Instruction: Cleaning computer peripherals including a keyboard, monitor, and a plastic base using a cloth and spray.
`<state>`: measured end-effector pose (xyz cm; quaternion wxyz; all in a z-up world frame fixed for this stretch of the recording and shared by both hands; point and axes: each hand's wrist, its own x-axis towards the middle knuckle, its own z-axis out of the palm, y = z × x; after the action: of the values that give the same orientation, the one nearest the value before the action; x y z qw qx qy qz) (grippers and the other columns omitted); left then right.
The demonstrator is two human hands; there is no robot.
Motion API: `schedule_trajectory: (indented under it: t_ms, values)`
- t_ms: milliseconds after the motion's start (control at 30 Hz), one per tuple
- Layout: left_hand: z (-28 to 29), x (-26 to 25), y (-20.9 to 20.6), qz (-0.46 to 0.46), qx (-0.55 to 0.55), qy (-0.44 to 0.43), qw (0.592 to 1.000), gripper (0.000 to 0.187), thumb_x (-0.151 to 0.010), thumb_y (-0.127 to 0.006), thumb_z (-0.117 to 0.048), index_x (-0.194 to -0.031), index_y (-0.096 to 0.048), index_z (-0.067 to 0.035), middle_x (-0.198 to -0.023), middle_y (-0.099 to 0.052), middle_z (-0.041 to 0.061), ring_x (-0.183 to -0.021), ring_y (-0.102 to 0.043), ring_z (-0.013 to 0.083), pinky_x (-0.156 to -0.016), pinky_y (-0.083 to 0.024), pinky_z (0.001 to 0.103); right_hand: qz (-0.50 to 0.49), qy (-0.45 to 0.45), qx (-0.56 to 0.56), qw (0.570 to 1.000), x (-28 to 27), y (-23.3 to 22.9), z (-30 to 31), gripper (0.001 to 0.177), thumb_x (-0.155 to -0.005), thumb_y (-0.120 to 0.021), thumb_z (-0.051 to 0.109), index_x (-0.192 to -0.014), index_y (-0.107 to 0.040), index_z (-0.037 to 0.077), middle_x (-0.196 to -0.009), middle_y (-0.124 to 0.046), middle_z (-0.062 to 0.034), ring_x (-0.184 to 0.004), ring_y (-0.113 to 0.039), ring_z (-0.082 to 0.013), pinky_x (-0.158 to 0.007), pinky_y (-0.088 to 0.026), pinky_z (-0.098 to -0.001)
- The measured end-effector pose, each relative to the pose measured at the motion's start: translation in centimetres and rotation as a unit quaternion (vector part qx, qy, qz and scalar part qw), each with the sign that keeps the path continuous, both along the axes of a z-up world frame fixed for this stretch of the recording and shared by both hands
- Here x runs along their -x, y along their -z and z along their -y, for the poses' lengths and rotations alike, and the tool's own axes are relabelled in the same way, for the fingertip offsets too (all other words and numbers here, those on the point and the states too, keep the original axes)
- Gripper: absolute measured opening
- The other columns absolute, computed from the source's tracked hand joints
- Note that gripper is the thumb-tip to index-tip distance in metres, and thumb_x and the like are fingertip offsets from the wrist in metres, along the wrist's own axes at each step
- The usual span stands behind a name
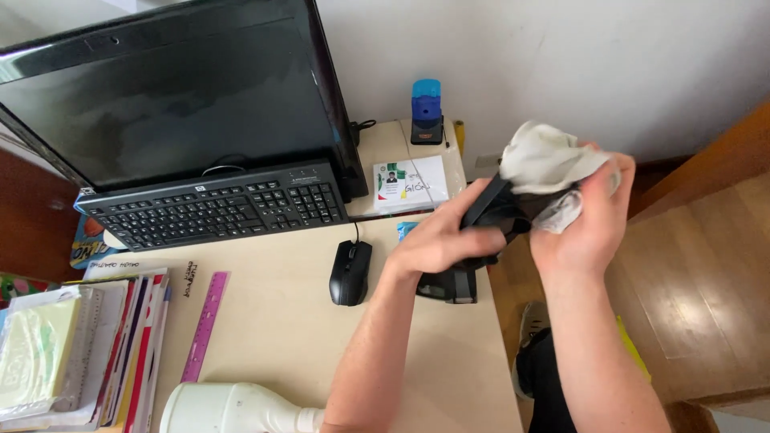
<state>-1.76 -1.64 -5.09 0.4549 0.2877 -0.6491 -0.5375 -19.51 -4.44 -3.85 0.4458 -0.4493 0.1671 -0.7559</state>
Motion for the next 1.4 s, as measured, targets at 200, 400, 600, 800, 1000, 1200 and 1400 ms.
schedule_trajectory:
  t_ms: [200, 400, 600, 800, 1000, 1200, 1400]
  values:
    - [-1.3, 0.9, -3.1, -0.167, -0.17, -0.103, 0.966, 0.077, -0.104, -0.047, -0.054, -0.15, -0.05, 0.007, -0.14, -0.06, 0.027, -0.129, -0.055, 0.0306, -0.112, -0.044, 0.047, -0.242, 0.151, -0.166, 0.944, 1.4, -2.0, -0.1, 0.023, -0.116, -0.044, 0.021, -0.119, -0.065, 0.013, -0.108, -0.06, 0.0075, -0.104, -0.05, -0.0068, -0.109, -0.05, -0.0359]
    - [0.3, -0.9, -1.5, -0.009, 0.007, -0.017, 1.0, 0.071, -0.105, -0.056, -0.056, -0.162, -0.039, -0.017, -0.158, -0.048, 0.021, -0.149, -0.04, 0.0328, -0.123, -0.033, 0.053, -0.406, 0.21, -0.061, 0.887, 0.9, -0.5, -0.9, 0.015, -0.114, -0.071, 0.024, -0.107, -0.076, 0.011, -0.085, -0.068, -0.0064, -0.079, -0.06, -0.0153, -0.076, -0.05, -0.0319]
    - [0.4, -0.8, -1.7, -0.012, 0.108, -0.079, 0.991, 0.074, -0.109, -0.04, -0.068, -0.167, -0.031, -0.023, -0.141, -0.061, 0.01, -0.128, -0.055, 0.0187, -0.115, -0.044, 0.045, -0.264, -0.071, -0.087, 0.958, 0.1, -2.5, -2.1, 0.02, -0.103, -0.062, 0.014, -0.118, -0.07, 0.003, -0.089, -0.067, -0.0056, -0.079, -0.063, -0.0089, -0.065, -0.06, -0.0281]
    - [0.2, -0.8, -2.3, 0.016, 0.14, -0.087, 0.986, 0.062, -0.111, -0.051, -0.052, -0.164, -0.039, -0.024, -0.138, -0.063, 0.011, -0.125, -0.06, 0.0181, -0.112, -0.048, 0.045, -0.44, 0.107, 0.022, 0.891, 0.7, -2.2, -2.0, 0.013, -0.104, -0.066, -0.002, -0.112, -0.075, 0.004, -0.112, -0.072, -0.0091, -0.102, -0.069, -0.0259, -0.088, -0.055, -0.0402]
    - [0.0, -0.6, -2.6, 0.032, 0.131, -0.105, 0.985, 0.059, -0.11, -0.052, -0.05, -0.163, -0.04, -0.027, -0.129, -0.066, 0.012, -0.118, -0.064, 0.021, -0.108, -0.051, 0.046, -0.463, 0.181, 0.121, 0.86, 0.7, -1.5, -2.0, 0.019, -0.108, -0.056, -0.009, -0.101, -0.072, -0.001, -0.107, -0.068, -0.0136, -0.088, -0.067, -0.0294, -0.079, -0.057, -0.0382]
    - [-0.7, -0.6, -3.5, 0.07, 0.084, -0.126, 0.986, 0.06, -0.108, -0.057, -0.052, -0.161, -0.042, -0.03, -0.149, -0.061, 0.017, -0.139, -0.059, 0.0339, -0.117, -0.046, 0.05, -0.543, 0.24, 0.154, 0.79, 1.1, 0.0, -2.2, 0.023, -0.109, -0.054, -0.008, -0.092, -0.068, 0.0, -0.096, -0.067, -0.0133, -0.083, -0.07, -0.0342, -0.071, -0.057, -0.0377]
    - [-0.7, -0.6, -4.3, 0.116, 0.039, -0.163, 0.979, 0.063, -0.105, -0.055, -0.059, -0.16, -0.039, -0.034, -0.151, -0.059, 0.021, -0.142, -0.055, 0.0427, -0.119, -0.044, 0.055, -0.567, 0.29, 0.232, 0.735, -0.8, -3.2, -3.8, 0.013, -0.107, -0.065, -0.006, -0.108, -0.077, 0.0, -0.107, -0.072, -0.0173, -0.098, -0.073, -0.0372, -0.085, -0.06, -0.0407]
